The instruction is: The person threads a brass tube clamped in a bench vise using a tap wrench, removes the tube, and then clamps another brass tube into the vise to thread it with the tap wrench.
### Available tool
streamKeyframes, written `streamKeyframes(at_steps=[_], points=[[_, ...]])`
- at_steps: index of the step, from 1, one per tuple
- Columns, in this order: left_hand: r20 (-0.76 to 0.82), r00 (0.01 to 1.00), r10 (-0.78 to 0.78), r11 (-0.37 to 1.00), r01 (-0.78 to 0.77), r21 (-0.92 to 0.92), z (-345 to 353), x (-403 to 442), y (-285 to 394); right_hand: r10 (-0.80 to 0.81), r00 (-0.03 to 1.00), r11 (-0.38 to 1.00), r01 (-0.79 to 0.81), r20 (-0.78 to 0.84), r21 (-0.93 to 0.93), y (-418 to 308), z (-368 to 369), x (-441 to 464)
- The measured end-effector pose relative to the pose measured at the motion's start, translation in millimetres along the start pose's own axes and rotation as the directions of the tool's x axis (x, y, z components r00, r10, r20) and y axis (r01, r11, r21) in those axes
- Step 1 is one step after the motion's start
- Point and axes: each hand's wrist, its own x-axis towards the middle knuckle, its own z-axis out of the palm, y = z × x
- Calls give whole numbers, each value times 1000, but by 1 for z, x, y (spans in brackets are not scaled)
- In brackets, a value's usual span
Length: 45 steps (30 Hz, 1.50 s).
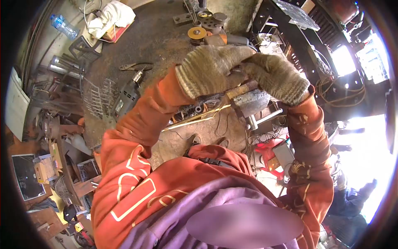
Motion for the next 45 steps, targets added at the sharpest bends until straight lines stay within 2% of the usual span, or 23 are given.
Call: streamKeyframes(at_steps=[2, 3, 6, 7, 8, 10, 12, 15, 17, 19, 20, 21, 22, 23, 25, 26, 27, 29, 30, 33, 35, 40, 45], points=[[-54, 998, 45, 999, -45, 3, -3, -1, 5, -273, 954, 879, 300, 126, -371, 5, -15, 6], [-8, 999, -39, 991, 38, -131, -8, 1, 8, -385, 884, 816, 461, 267, -349, 10, -21, 14], [3, 993, -114, 960, 111, -256, -3, -6, -3, 157, 923, 985, -122, 351, -120, 15, -17, 20], [-58, 993, -105, 993, 102, -59, 7, -4, -13, -326, 896, 867, 411, 302, -283, 27, -11, 24], [-119, 989, -91, 984, 108, 140, 15, -1, -20, -458, 831, 771, 548, 315, -325, 32, -8, 19], [-117, 982, -151, 974, 168, 151, 19, 11, -24, -692, 647, 504, 751, 321, -427, 27, 2, 12], [16, 959, -284, 956, 284, -79, 25, 27, -36, -556, 826, 766, 551, 88, -332, 28, 25, -8], [49, 986, -157, 946, 164, -280, 46, 52, -61, -379, 854, 905, 260, -357, -338, 23, 66, -10], [119, 982, -144, 940, 174, -294, 57, 62, -68, 170, 928, 980, -126, -332, 151, 11, 72, -25], [-142, 979, -149, 964, 111, -242, 70, 61, -71, 41, 956, 981, -94, -290, -170, 2, 54, -26], [-151, 978, -140, 965, 101, -243, 74, 55, -71, -82, 955, 933, -27, -286, -358, -2, 44, -26], [-195, 941, -276, 935, 216, -280, 73, 45, -63, -203, 939, 849, 27, -278, -527, -7, 33, -26], [-220, 884, -413, 886, 333, -324, 74, 33, -55, 119, 917, 952, -214, -380, -217, -46, 37, -29], [-205, 875, -439, 844, 323, -428, 74, 22, -49, -8, 927, 911, -148, -375, -384, -48, 32, -31], [-316, 840, -440, 850, 277, -448, 75, -9, -29, -50, 949, 947, -54, -312, -317, -44, 26, -13], [-378, 753, -539, 782, 281, -556, 76, -22, -3, -65, 948, 971, -12, -310, -239, -37, 26, -4], [-432, 649, -626, 711, 248, -658, 77, -35, 22, -244, 927, 887, 94, -285, -453, -19, 25, 4], [-444, 708, -549, 759, 200, -620, 53, -37, 63, -483, 864, 691, 276, -143, -668, -14, 18, 14], [-405, 876, -262, 922, 103, -373, 28, -36, 73, -552, 831, 631, 363, -68, -686, -23, 13, 19], [-325, 882, -342, 934, 279, -223, 33, -25, 106, -750, 640, 348, 595, 166, -725, -19, -1, 43], [-340, 877, -339, 940, 309, -142, 45, -31, 101, -722, 555, 230, 756, 414, -613, -12, -2, 51], [-272, 830, -487, 873, 457, -169, 31, -39, 104, -649, 591, 217, 748, 480, -627, -8, 4, 47], [-81, 731, -678, 703, 611, -364, 5, -40, 70, -498, 759, 463, 641, 418, -612, -5, 0, 39]])
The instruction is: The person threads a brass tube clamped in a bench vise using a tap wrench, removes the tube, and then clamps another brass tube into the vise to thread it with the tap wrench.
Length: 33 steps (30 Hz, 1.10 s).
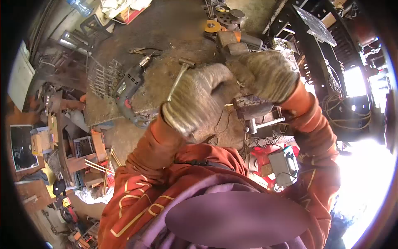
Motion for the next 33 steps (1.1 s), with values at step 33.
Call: streamKeyframes(at_steps=[33], points=[[252, 829, 499, 845, -401, -353, 59, 165, -68, 953, 130, 273, -760, -274, 589, -104, 9, -6]])
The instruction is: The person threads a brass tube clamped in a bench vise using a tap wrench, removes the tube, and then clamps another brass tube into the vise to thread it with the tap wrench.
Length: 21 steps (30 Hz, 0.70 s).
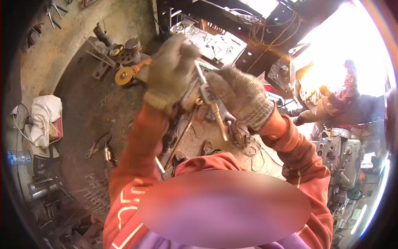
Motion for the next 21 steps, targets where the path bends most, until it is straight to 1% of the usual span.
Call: streamKeyframes(at_steps=[1, 2, 3, 4, 5, 6, 7, 8, 9, 10, 11, 13, 14, 15, 16, 17, 18, 19, 20, 21], points=[[-75, 995, -61, 997, 58, -44, -5, -14, 17, -49, 997, 978, 36, -57, -207, -12, -6, 16], [-78, 985, -154, 978, 141, -153, -7, -39, 47, -130, 991, 958, 135, 33, -254, -31, -16, 34], [-79, 966, -246, 941, 218, -261, -8, -64, 77, -333, 942, 912, 332, 39, -240, -26, -11, 48], [-115, 970, -213, 934, 167, -316, 3, -81, 94, -337, 941, 913, 334, 31, -232, -12, 6, 70], [-6, 998, -59, 996, 59, -70, 7, -88, 109, -505, 826, 846, 531, 251, -46, 10, 30, 93], [133, 989, 56, 982, -79, 172, 10, -89, 121, -604, 722, 782, 619, 337, 73, 11, 36, 101], [121, 991, 47, 977, -71, 201, 15, -87, 131, -685, 599, 712, 670, 415, 210, 5, 39, 108], [147, 988, 42, 928, -93, 362, 20, -86, 140, -640, 585, 700, 711, 499, 65, -1, 38, 107], [145, 989, 19, 888, -84, 452, 22, -87, 143, -583, 571, 660, 748, 578, -73, -12, 35, 104], [143, 990, -3, 840, -75, 538, 23, -88, 145, -604, 538, 645, 763, 588, -36, -17, 32, 102], [146, 989, -38, 866, -41, 498, 21, -92, 142, -512, 631, 749, 660, 583, -58, -20, 27, 100], [108, 993, -52, 840, -15, 542, 14, -113, 131, -528, 630, 750, 660, 569, -35, 7, 30, 98], [94, 995, 33, 853, -77, 517, 3, -111, 128, -536, 630, 751, 660, 562, -23, 21, 31, 98], [130, 991, 40, 886, -95, 454, -6, -112, 122, -768, 559, 638, 710, 312, 297, 40, 34, 94], [166, 985, 49, 916, -110, 385, -11, -114, 118, -771, 559, 635, 709, 303, 307, 36, 30, 93], [159, 987, 21, 910, -85, 406, -12, -114, 119, -775, 559, 631, 708, 294, 316, 31, 26, 91], [140, 990, 11, 921, -65, 385, -12, -114, 120, -778, 560, 628, 707, 285, 326, 27, 22, 90], [116, 993, 5, 930, -48, 364, -12, -115, 124, -674, 537, 679, 720, 507, 140, 22, 24, 97], [101, 995, -13, 921, -28, 388, -6, -110, 136, -515, 511, 666, 744, 688, -54, 20, 30, 109], [-50, 996, -70, 875, 85, 476, 4, -98, 153, -830, 90, 142, 988, 551, 52, 47, 28, 132]])
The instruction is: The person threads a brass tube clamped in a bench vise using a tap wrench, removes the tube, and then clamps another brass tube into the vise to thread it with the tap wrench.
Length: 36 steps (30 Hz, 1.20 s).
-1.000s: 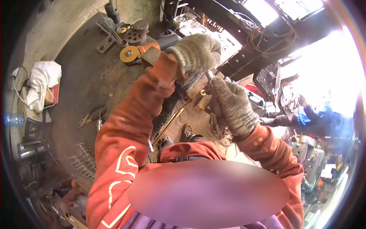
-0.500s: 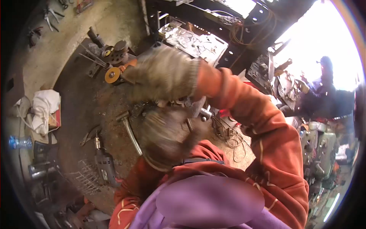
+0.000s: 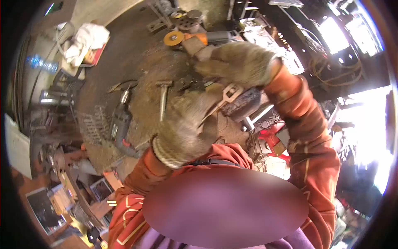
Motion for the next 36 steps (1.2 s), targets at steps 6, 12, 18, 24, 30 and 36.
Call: streamKeyframes(at_steps=[6, 12, 18, 24, 30, 36], points=[[-56, 933, -355, 935, 356, -4, 26, 2, 12, 151, 866, 262, -501, 477, 825, 33, -7, -8], [1, 952, -306, 951, 306, 40, 19, -1, -29, 169, 751, -27, -643, 638, 765, 9, -28, -11], [96, 963, -253, 956, 264, -131, 11, 16, -55, 331, 829, 245, -537, 451, 807, -22, -23, -21], [231, 948, -220, 957, 256, -136, 5, 51, -87, 316, 944, 882, -330, 97, 336, -62, -25, -17], [493, 864, -100, 986, 153, -70, 16, 113, -115, 820, 430, 206, -838, 378, 506, -109, -20, -7], [647, 750, 140, 954, 73, -291, 62, 154, -129, 886, -216, -463, -449, 410, 764, -150, -16, 40]])
